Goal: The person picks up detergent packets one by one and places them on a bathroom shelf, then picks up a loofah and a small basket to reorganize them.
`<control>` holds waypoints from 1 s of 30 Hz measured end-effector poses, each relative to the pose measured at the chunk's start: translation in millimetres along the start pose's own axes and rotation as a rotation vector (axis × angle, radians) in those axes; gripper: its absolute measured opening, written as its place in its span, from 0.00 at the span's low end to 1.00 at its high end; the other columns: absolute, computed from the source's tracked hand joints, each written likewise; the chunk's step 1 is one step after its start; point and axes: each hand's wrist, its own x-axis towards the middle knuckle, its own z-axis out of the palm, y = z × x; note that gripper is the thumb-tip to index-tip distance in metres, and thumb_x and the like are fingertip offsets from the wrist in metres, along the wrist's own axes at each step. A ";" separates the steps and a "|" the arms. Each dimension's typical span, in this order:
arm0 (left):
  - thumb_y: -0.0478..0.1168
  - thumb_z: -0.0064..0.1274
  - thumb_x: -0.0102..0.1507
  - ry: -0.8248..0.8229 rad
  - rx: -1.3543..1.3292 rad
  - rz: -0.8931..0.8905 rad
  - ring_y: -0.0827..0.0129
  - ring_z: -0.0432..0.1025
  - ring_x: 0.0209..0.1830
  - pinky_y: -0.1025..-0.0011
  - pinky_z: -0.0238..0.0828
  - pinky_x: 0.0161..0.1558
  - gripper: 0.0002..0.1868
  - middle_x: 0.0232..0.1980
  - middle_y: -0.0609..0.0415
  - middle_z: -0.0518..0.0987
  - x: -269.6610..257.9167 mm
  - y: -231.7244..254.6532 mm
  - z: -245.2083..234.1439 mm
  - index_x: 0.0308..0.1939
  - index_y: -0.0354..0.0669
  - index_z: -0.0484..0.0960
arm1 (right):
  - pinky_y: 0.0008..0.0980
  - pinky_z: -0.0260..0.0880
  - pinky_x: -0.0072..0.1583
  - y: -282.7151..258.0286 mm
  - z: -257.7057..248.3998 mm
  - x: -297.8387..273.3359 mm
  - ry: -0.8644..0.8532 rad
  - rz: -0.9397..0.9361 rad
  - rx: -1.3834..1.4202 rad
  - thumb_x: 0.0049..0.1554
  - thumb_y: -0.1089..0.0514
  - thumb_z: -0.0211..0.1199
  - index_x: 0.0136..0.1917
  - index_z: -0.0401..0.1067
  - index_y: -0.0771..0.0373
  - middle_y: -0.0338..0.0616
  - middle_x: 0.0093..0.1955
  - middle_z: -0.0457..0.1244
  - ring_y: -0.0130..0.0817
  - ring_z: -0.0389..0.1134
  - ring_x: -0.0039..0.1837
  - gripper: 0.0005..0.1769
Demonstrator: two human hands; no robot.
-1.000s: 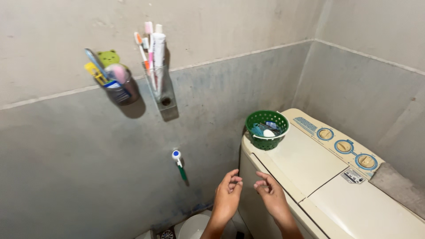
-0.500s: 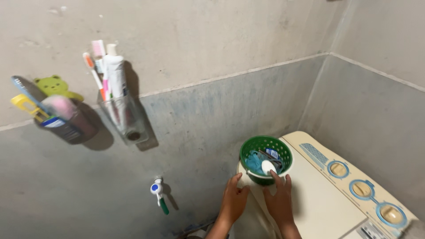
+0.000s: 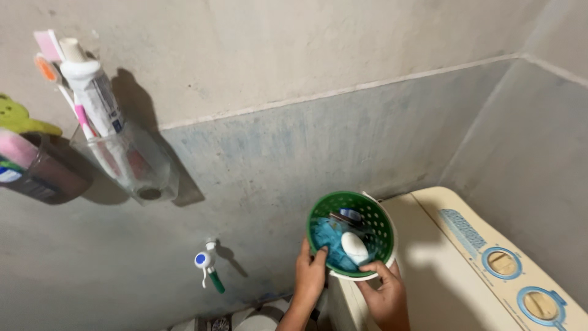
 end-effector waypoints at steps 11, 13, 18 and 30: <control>0.27 0.41 0.62 0.488 -0.235 0.140 0.67 0.72 0.55 0.71 0.68 0.57 0.35 0.61 0.46 0.77 -87.8 57.2 -104.0 0.76 0.36 0.61 | 0.35 0.68 0.61 -87.2 60.1 -25.5 -0.326 -0.306 0.087 0.38 0.68 0.76 0.44 0.76 0.58 0.49 0.62 0.65 0.44 0.69 0.64 0.19; 0.27 0.40 0.61 0.561 -0.233 0.139 0.68 0.73 0.54 0.72 0.69 0.55 0.35 0.61 0.47 0.78 -105.4 71.2 -127.6 0.76 0.37 0.61 | 0.35 0.68 0.61 -105.2 76.4 -38.3 -0.378 -0.374 0.139 0.39 0.67 0.76 0.45 0.76 0.58 0.49 0.62 0.64 0.45 0.69 0.64 0.19; 0.26 0.41 0.61 0.710 -0.235 0.240 0.69 0.73 0.51 0.73 0.69 0.53 0.36 0.59 0.46 0.79 -159.2 98.4 -191.0 0.76 0.36 0.61 | 0.37 0.67 0.62 -153.6 114.5 -86.9 -0.551 -0.398 0.176 0.39 0.67 0.77 0.44 0.76 0.59 0.50 0.62 0.63 0.45 0.68 0.64 0.18; 0.25 0.40 0.60 1.092 -0.160 0.386 0.70 0.74 0.51 0.74 0.70 0.53 0.38 0.59 0.45 0.80 -362.6 150.1 -335.8 0.77 0.35 0.61 | 0.34 0.68 0.61 -268.2 174.3 -278.0 -0.954 -0.518 0.429 0.42 0.70 0.71 0.44 0.76 0.64 0.50 0.63 0.63 0.43 0.68 0.64 0.15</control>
